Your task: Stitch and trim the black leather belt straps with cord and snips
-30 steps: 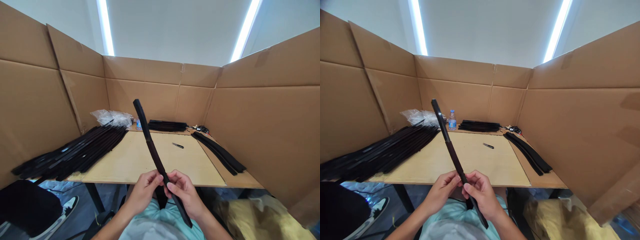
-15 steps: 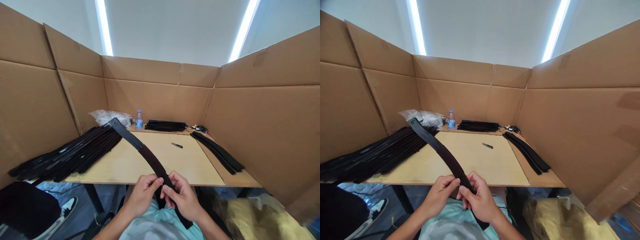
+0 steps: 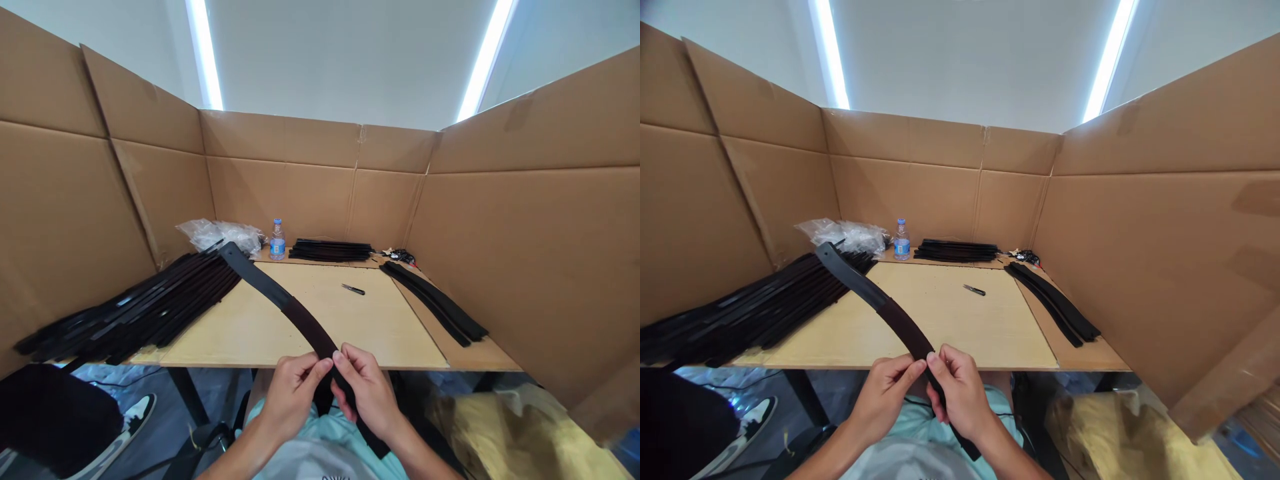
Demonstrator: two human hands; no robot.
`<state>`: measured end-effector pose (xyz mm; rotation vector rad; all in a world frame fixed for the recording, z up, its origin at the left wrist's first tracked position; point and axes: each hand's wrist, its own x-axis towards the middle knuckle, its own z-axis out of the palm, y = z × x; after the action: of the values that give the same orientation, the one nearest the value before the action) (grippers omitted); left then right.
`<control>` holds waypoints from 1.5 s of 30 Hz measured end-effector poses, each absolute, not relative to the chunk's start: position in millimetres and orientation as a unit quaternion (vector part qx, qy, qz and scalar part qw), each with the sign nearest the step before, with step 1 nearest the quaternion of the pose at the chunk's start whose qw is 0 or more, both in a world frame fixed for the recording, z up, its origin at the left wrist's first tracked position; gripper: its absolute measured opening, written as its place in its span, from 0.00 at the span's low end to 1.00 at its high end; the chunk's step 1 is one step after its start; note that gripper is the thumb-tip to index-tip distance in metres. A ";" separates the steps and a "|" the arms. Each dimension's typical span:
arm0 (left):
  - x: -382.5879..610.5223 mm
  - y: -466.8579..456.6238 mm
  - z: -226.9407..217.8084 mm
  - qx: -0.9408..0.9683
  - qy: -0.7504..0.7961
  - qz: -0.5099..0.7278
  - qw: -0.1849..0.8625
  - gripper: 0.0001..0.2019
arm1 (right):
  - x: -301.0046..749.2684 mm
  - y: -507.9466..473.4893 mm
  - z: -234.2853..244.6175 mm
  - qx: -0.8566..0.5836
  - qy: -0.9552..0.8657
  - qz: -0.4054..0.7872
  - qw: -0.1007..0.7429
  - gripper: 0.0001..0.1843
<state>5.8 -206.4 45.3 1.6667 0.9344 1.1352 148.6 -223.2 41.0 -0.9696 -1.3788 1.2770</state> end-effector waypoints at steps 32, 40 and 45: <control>-0.4 -199.1 44.5 0.667 0.326 0.436 0.508 0.23 | 151.0 -220.2 43.5 -0.348 -0.574 0.556 0.490 0.25; 2.9 -204.1 48.2 0.669 0.323 0.436 0.508 0.24 | 149.9 -221.2 40.5 -0.370 -0.583 0.528 0.495 0.25; 5.9 -203.7 47.5 0.664 0.362 0.439 0.485 0.23 | 150.7 -218.4 40.1 -0.355 -0.575 0.536 0.507 0.24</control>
<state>5.9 -203.7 47.5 1.6157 0.8818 1.0687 150.7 -218.4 40.1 -0.8557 -1.3856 1.2914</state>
